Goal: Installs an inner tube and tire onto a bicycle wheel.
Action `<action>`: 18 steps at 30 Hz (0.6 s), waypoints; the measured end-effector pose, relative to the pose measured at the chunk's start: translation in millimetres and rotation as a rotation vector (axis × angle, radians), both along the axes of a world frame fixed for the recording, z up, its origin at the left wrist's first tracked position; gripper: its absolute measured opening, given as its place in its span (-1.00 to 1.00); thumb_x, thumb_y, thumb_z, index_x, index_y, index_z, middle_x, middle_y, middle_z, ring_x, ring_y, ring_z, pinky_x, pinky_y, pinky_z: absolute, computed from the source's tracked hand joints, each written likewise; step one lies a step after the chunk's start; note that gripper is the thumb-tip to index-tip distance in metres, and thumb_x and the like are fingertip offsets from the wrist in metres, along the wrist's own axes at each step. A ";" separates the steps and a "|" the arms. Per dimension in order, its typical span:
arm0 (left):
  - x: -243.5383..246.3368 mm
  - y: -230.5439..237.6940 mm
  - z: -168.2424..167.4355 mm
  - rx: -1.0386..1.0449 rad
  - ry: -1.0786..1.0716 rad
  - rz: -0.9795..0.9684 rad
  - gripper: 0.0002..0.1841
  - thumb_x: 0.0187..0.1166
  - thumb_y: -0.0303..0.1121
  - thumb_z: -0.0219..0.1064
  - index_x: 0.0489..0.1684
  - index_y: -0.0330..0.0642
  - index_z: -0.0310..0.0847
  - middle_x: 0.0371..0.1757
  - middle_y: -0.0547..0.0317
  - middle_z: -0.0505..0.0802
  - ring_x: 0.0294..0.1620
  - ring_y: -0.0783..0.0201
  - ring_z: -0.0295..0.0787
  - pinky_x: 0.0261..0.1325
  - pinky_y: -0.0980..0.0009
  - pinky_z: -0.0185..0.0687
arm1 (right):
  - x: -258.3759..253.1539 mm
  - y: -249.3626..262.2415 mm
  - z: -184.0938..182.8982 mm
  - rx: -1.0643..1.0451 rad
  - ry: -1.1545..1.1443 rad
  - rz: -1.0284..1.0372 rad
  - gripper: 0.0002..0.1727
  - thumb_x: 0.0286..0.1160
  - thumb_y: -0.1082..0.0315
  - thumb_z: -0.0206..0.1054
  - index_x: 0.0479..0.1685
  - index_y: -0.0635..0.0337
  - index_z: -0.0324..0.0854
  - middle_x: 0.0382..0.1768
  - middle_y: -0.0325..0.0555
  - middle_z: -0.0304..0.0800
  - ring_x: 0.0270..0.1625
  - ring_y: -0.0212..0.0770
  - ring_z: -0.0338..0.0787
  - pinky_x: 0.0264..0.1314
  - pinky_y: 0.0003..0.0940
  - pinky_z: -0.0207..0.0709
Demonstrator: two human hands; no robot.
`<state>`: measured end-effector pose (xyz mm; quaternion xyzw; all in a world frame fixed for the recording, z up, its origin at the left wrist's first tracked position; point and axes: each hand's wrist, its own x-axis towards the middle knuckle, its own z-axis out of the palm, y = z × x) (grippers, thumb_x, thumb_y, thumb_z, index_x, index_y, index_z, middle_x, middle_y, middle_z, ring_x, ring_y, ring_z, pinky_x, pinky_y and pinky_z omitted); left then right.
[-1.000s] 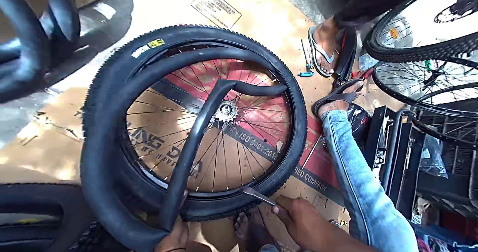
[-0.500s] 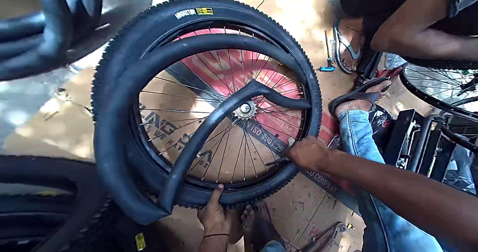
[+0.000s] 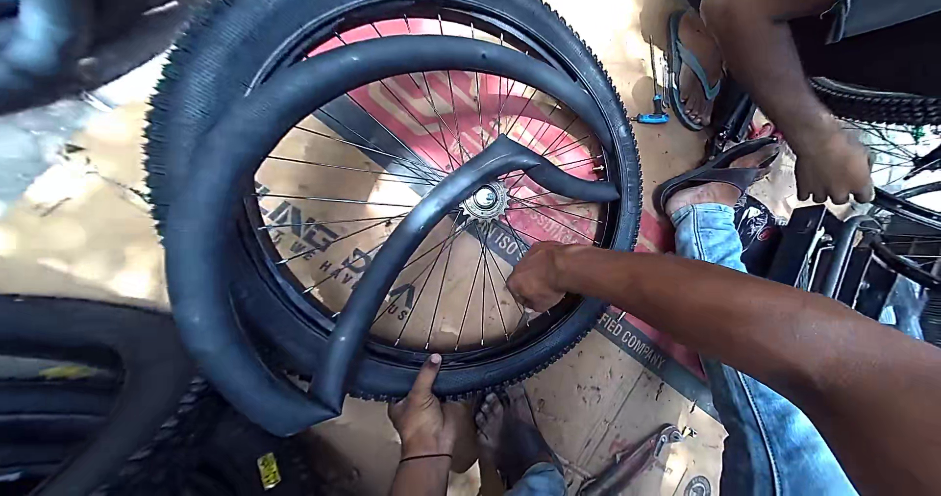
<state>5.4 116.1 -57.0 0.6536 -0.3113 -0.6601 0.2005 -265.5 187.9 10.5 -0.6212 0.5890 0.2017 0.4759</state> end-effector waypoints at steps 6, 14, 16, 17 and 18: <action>6.8 -5.7 -7.6 0.005 0.060 -0.020 -0.51 0.49 -0.66 0.38 0.41 -0.34 0.40 0.08 -0.13 0.81 0.02 0.11 0.86 0.10 0.10 0.85 | 20.5 -10.3 1.9 0.008 0.031 -0.040 -0.75 0.40 0.10 0.48 -0.30 0.10 0.72 -0.36 -0.01 0.76 -0.24 0.09 0.78 -0.32 0.21 0.53; 7.0 -6.5 -10.0 -0.018 0.048 -0.027 -0.44 0.48 -0.64 0.43 0.48 -0.33 0.36 0.12 -0.16 0.80 0.03 0.10 0.86 0.10 0.12 0.85 | 164.9 51.0 36.1 0.250 0.045 -1.092 -0.61 0.65 0.41 0.15 0.42 0.27 0.52 0.09 0.32 0.79 0.12 0.36 0.82 0.03 0.36 0.67; 7.5 -1.5 -2.5 -0.033 0.052 -0.039 -0.45 0.48 -0.63 0.44 0.47 -0.36 0.36 0.11 -0.18 0.80 0.03 0.08 0.87 0.09 0.10 0.86 | 208.5 82.0 10.1 0.207 0.058 -1.282 -0.43 0.80 0.13 0.06 0.79 -0.11 0.26 0.13 0.21 0.82 0.06 0.28 0.87 0.04 0.30 0.71; 9.4 -3.5 1.5 -0.045 0.056 -0.073 -0.45 0.50 -0.62 0.43 0.48 -0.37 0.35 0.12 -0.18 0.80 0.04 0.08 0.86 0.11 0.10 0.86 | 221.0 83.8 9.6 0.196 0.082 -1.334 -0.41 0.81 0.12 0.04 0.83 -0.19 0.22 0.15 0.18 0.82 0.03 0.27 0.88 0.03 0.29 0.72; 4.3 -7.5 0.1 -0.062 0.067 -0.102 -0.45 0.51 -0.61 0.43 0.49 -0.38 0.35 0.14 -0.17 0.80 0.06 0.09 0.86 0.12 0.10 0.85 | 215.6 79.9 13.5 0.182 0.119 -1.344 -0.43 0.82 0.12 0.03 0.81 -0.22 0.27 0.13 0.16 0.84 0.01 0.26 0.89 0.00 0.28 0.72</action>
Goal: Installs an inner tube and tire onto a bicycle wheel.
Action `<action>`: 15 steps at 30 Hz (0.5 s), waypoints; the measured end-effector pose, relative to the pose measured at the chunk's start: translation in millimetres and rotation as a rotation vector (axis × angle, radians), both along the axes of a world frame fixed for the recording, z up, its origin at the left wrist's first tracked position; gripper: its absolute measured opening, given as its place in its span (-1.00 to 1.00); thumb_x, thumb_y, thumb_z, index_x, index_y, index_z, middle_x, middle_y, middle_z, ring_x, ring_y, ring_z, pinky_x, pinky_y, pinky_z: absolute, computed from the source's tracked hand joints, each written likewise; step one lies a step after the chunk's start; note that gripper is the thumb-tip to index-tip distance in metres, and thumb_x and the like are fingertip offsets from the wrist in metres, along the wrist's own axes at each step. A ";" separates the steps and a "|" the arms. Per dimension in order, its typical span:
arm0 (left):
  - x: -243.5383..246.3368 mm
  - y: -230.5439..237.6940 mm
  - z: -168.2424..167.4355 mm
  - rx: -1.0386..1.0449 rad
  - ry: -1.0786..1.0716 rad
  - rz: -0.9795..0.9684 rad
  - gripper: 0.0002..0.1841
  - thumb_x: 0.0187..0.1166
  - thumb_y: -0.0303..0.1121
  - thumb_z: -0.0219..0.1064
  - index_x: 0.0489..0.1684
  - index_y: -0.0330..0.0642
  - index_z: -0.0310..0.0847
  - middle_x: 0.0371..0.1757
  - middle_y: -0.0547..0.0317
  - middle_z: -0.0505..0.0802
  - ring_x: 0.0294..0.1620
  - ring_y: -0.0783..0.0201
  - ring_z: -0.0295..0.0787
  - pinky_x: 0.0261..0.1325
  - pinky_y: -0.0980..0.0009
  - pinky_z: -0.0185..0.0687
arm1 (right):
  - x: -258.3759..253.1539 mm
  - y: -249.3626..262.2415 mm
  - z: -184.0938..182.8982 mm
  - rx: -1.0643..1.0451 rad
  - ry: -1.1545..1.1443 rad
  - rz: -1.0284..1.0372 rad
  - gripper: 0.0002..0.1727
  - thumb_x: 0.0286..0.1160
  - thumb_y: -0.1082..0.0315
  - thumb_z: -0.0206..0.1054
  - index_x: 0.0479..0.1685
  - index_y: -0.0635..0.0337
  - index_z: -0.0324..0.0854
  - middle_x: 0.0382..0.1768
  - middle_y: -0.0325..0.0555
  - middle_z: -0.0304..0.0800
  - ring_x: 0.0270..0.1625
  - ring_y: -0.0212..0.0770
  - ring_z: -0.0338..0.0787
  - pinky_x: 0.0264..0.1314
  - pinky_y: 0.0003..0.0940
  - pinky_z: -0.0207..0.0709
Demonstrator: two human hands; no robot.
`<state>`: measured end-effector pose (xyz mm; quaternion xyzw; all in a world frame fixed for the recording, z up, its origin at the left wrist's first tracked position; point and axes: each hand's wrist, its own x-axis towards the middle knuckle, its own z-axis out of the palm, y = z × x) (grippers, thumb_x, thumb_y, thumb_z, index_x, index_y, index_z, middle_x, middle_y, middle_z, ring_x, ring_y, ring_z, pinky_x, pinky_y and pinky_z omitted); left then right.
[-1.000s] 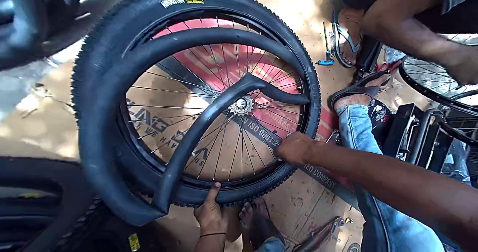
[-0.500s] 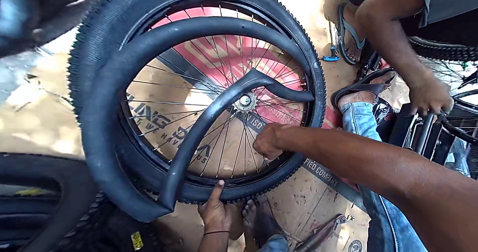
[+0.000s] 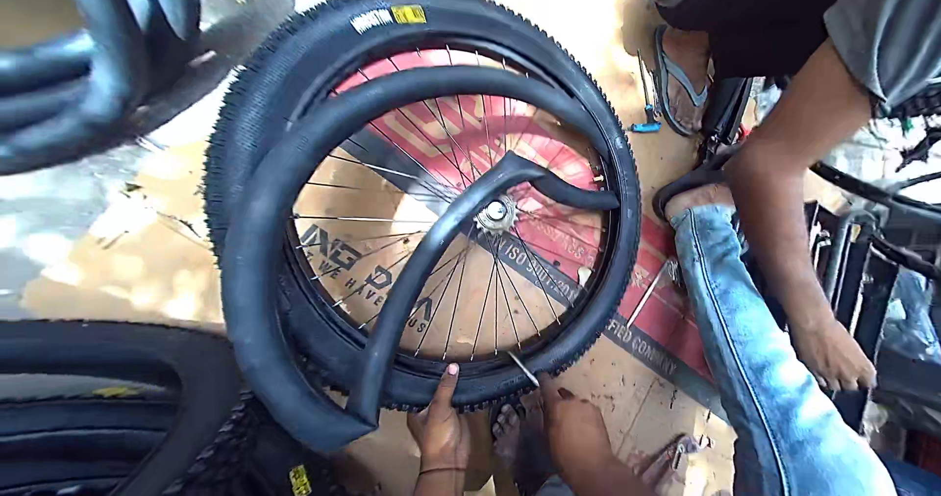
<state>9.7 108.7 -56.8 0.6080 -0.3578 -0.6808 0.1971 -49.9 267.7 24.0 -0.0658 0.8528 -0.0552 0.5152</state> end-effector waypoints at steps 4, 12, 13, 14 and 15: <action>12.8 -3.9 -1.4 -0.015 -0.071 -0.049 -0.43 0.51 -0.56 0.45 0.51 -0.37 0.36 0.17 -0.17 0.80 0.10 0.09 0.84 0.16 0.08 0.83 | -42.5 0.3 27.9 -0.016 -0.037 0.246 -0.46 0.78 0.16 0.02 0.74 -0.23 0.34 0.05 0.22 0.85 0.03 0.34 0.86 -0.02 0.35 0.67; 1.3 7.8 -7.9 0.034 -0.051 0.067 -0.46 0.44 -0.65 0.45 0.43 -0.39 0.40 0.08 -0.19 0.81 0.00 0.06 0.87 0.07 0.09 0.87 | -157.7 -29.6 -4.6 -0.220 -0.054 0.908 -0.78 0.64 0.17 0.29 0.04 0.03 0.75 -0.16 0.07 0.82 -0.05 0.20 0.83 -0.17 0.29 0.64; 2.6 7.8 -8.8 0.040 -0.050 0.066 -0.46 0.44 -0.66 0.45 0.43 -0.38 0.40 0.08 -0.19 0.81 0.00 0.06 0.87 0.07 0.08 0.87 | -165.5 -36.1 -8.8 -0.237 -0.059 0.993 -0.77 0.65 0.13 0.28 -0.03 0.03 0.75 -0.20 0.03 0.81 -0.08 0.16 0.83 -0.19 0.26 0.64; 3.4 7.4 -9.7 0.045 -0.048 0.061 -0.47 0.45 -0.65 0.43 0.43 -0.38 0.40 0.08 -0.19 0.81 0.00 0.06 0.87 0.07 0.08 0.87 | -172.5 -42.3 -11.1 -0.255 -0.063 1.067 -0.77 0.64 0.10 0.29 -0.08 0.02 0.75 -0.23 -0.01 0.81 -0.11 0.13 0.83 -0.22 0.24 0.64; 3.5 7.1 -10.9 0.049 -0.046 0.058 -0.47 0.47 -0.65 0.42 0.44 -0.38 0.39 0.08 -0.18 0.81 0.00 0.07 0.87 0.06 0.09 0.87 | -178.6 -49.0 -11.5 -0.270 -0.070 1.129 -0.77 0.63 0.09 0.30 -0.12 0.02 0.75 -0.25 -0.03 0.80 -0.13 0.11 0.83 -0.24 0.23 0.63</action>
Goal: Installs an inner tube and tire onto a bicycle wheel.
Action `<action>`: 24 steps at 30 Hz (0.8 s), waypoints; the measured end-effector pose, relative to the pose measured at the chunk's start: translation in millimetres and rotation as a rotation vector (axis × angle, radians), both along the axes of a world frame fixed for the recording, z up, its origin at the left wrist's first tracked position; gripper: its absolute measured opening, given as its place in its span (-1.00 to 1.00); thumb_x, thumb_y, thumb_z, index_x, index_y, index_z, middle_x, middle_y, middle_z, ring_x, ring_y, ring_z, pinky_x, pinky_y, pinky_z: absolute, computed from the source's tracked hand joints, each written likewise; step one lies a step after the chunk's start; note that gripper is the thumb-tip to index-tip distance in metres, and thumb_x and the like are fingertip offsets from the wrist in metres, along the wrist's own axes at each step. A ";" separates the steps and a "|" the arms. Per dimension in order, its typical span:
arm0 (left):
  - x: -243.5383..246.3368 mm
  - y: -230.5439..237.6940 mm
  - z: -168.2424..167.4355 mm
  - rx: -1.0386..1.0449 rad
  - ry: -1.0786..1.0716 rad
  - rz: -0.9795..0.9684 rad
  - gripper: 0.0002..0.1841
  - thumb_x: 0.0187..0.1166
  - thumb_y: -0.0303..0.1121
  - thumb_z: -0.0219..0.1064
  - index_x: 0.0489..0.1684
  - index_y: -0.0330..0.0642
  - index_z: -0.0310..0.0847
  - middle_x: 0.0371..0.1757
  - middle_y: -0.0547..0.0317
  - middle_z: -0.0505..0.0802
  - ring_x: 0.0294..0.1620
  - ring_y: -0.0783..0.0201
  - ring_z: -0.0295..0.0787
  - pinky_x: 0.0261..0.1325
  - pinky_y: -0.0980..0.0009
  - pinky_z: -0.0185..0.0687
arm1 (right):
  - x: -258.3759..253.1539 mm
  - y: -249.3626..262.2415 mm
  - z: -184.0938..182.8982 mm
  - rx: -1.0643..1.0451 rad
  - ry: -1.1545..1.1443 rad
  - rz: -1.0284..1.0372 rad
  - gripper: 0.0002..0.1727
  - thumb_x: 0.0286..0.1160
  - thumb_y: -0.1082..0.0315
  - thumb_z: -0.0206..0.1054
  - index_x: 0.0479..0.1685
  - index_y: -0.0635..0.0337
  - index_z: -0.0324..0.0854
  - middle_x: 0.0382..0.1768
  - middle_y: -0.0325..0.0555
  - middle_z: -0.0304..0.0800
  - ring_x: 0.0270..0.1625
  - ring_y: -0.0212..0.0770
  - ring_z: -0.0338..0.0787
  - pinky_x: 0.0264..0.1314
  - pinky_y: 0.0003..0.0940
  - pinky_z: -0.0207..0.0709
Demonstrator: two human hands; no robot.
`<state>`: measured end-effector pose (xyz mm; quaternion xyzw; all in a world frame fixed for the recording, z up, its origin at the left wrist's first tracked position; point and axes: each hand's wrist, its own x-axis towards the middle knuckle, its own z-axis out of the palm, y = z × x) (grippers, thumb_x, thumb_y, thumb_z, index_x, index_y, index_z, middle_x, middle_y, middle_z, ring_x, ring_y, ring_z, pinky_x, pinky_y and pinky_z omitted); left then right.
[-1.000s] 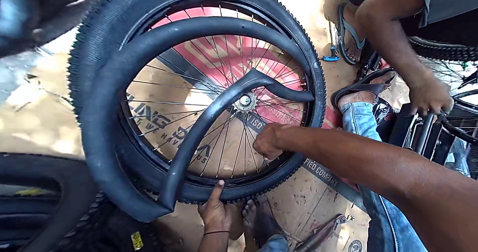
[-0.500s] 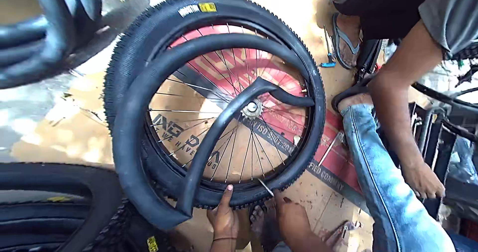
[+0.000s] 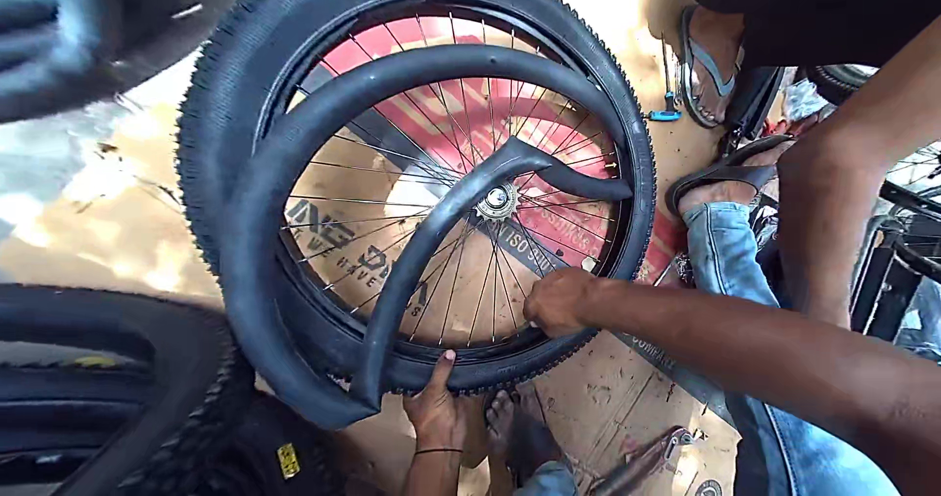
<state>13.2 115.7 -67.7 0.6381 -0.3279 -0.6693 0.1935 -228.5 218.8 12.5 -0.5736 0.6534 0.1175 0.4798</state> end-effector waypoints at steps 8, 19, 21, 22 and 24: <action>-0.3 -0.7 -1.9 0.032 -0.006 0.015 -0.49 0.51 -0.64 0.40 0.45 -0.33 0.37 0.08 -0.13 0.80 0.00 0.11 0.86 0.07 0.12 0.86 | -7.3 -40.6 -2.5 0.117 -0.023 0.149 -0.79 0.51 0.12 0.38 -0.23 0.05 0.75 -0.31 0.00 0.77 -0.19 0.11 0.80 -0.33 0.25 0.56; 0.6 -3.0 -4.4 0.036 0.029 0.013 -0.53 0.51 -0.64 0.39 0.40 -0.35 0.41 0.05 -0.11 0.82 -0.01 0.14 0.87 0.07 0.15 0.86 | 96.7 -15.1 42.6 0.402 -0.015 -0.605 -0.78 0.60 0.52 0.22 0.10 0.34 0.69 0.11 0.37 0.76 0.17 0.42 0.77 -0.03 0.40 0.67; 4.1 -3.5 -4.5 0.030 0.044 0.004 -0.51 0.50 -0.64 0.40 0.41 -0.34 0.40 0.06 -0.12 0.82 0.00 0.13 0.87 0.08 0.13 0.86 | 109.0 -5.7 40.2 0.442 -0.021 -0.734 -0.73 0.61 0.46 0.22 0.19 0.31 0.65 0.16 0.34 0.76 0.23 0.40 0.77 0.05 0.41 0.66; 6.0 -4.1 -4.5 0.024 0.047 -0.003 -0.49 0.48 -0.64 0.42 0.43 -0.35 0.39 0.08 -0.14 0.82 0.01 0.11 0.87 0.09 0.12 0.86 | 117.0 1.9 36.8 0.442 -0.032 -0.804 -0.70 0.62 0.40 0.23 0.25 0.27 0.64 0.16 0.32 0.77 0.22 0.38 0.78 0.07 0.41 0.65; 5.8 -5.4 -3.7 -0.002 0.066 -0.014 -0.46 0.46 -0.67 0.43 0.44 -0.39 0.38 0.10 -0.18 0.81 0.02 0.09 0.87 0.10 0.11 0.87 | 142.0 22.2 23.0 0.414 -0.063 -1.001 -0.64 0.69 0.22 0.16 0.33 0.14 0.61 0.12 0.21 0.82 0.18 0.26 0.83 0.10 0.32 0.67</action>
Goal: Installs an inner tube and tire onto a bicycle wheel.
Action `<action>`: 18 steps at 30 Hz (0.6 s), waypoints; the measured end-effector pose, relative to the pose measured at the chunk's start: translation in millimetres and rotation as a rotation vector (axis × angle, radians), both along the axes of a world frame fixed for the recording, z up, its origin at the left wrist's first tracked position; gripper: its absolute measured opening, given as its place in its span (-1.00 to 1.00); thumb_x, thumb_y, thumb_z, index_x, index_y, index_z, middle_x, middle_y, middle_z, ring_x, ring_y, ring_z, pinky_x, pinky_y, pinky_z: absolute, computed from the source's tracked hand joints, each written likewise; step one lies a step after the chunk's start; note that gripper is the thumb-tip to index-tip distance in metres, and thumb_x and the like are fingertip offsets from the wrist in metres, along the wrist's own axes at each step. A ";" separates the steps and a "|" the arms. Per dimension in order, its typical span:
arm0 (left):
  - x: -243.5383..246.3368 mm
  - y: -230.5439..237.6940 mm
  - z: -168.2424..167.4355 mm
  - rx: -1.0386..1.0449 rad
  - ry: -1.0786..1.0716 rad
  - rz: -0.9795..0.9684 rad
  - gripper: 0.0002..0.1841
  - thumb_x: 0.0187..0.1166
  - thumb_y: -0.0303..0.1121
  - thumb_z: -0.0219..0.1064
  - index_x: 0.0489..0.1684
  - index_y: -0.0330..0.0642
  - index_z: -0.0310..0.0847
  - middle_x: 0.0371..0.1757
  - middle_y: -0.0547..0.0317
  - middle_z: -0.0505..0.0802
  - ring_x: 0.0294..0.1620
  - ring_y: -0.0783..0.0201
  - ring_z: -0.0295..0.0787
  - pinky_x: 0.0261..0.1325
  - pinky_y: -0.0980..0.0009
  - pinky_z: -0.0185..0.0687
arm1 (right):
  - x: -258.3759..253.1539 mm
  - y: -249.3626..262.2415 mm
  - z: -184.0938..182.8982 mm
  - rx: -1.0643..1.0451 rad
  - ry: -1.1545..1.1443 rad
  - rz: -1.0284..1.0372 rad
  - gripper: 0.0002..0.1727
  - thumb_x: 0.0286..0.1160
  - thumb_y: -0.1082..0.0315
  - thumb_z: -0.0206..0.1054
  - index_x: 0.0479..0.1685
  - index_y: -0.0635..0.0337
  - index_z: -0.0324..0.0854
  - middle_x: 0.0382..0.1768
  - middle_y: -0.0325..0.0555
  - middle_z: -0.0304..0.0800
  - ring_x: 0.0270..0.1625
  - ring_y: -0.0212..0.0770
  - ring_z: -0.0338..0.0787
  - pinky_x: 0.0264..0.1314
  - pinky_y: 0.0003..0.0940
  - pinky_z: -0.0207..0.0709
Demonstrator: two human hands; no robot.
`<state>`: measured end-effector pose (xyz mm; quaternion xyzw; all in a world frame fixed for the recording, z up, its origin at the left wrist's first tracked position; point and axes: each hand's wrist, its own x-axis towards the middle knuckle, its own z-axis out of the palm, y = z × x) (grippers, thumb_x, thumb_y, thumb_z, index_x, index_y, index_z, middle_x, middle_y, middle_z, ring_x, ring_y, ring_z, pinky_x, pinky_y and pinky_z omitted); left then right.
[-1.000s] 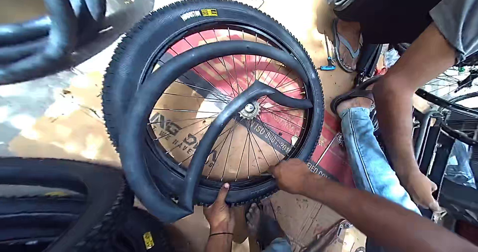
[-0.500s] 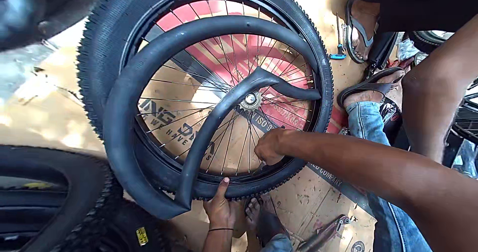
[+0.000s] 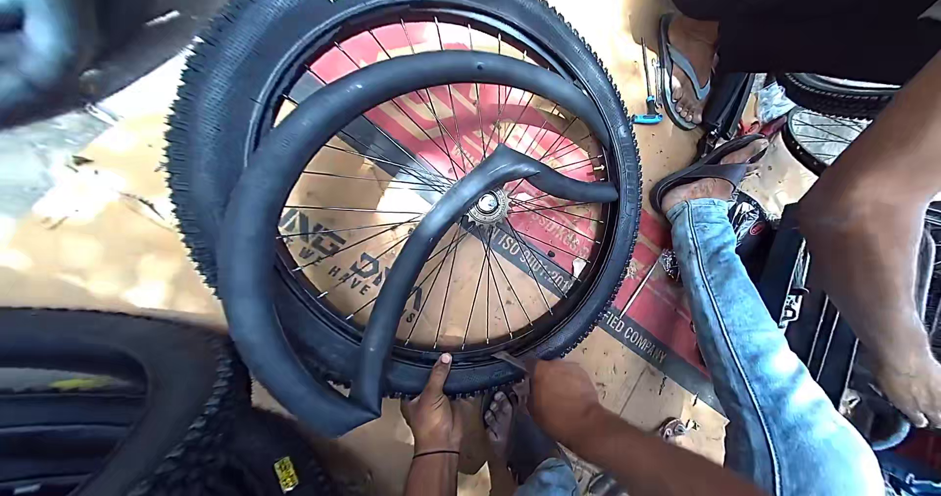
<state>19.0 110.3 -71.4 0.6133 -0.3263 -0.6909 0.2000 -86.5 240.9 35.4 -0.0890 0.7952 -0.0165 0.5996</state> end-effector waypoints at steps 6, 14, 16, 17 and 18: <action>-12.3 -3.5 17.3 -0.069 0.015 -0.022 -0.44 0.42 -0.68 0.45 0.43 -0.41 0.38 0.11 -0.18 0.81 0.05 0.08 0.86 0.14 0.11 0.86 | 108.4 24.6 -69.3 -0.461 0.159 -0.767 -0.54 0.83 0.06 0.04 0.32 0.19 0.68 0.01 0.01 0.88 0.10 -0.11 0.87 0.31 -0.01 0.70; -8.7 -44.2 29.5 -0.307 -0.098 -0.186 -0.28 0.37 -0.52 0.58 0.55 -0.41 0.31 0.26 -0.09 0.78 0.19 0.24 0.82 0.28 0.26 0.80 | 3.0 134.2 -36.7 -0.225 0.287 -0.132 -0.47 0.84 -0.09 -0.11 0.34 0.08 0.58 -0.15 0.10 0.86 -0.03 0.18 0.89 0.04 0.24 0.69; -11.5 -63.9 40.0 -0.320 -0.082 -0.186 -0.27 0.50 -0.44 0.50 0.67 -0.30 0.20 0.34 -0.02 0.72 0.24 0.31 0.77 0.32 0.30 0.75 | -13.0 135.6 -28.6 -0.233 0.377 -0.261 -0.49 0.85 -0.04 -0.08 0.49 0.06 0.48 -0.24 0.03 0.84 -0.13 0.11 0.88 0.00 0.18 0.71; -11.8 -66.2 45.3 -0.310 -0.067 -0.176 -0.27 0.55 -0.40 0.45 0.71 -0.23 0.15 0.36 0.03 0.70 0.25 0.33 0.76 0.31 0.32 0.75 | -25.2 130.8 -22.4 -0.221 0.396 -0.249 -0.51 0.85 -0.02 -0.08 0.50 0.03 0.46 -0.23 0.02 0.84 -0.13 0.10 0.88 -0.01 0.16 0.72; -14.3 -62.5 49.6 -0.294 -0.058 -0.159 -0.30 0.57 -0.40 0.42 0.70 -0.21 0.16 0.32 0.04 0.72 0.21 0.33 0.78 0.27 0.31 0.77 | -40.5 126.0 -15.5 -0.206 0.395 -0.191 -0.52 0.85 -0.01 -0.08 0.48 0.03 0.49 -0.17 0.02 0.86 -0.07 0.11 0.89 0.03 0.17 0.72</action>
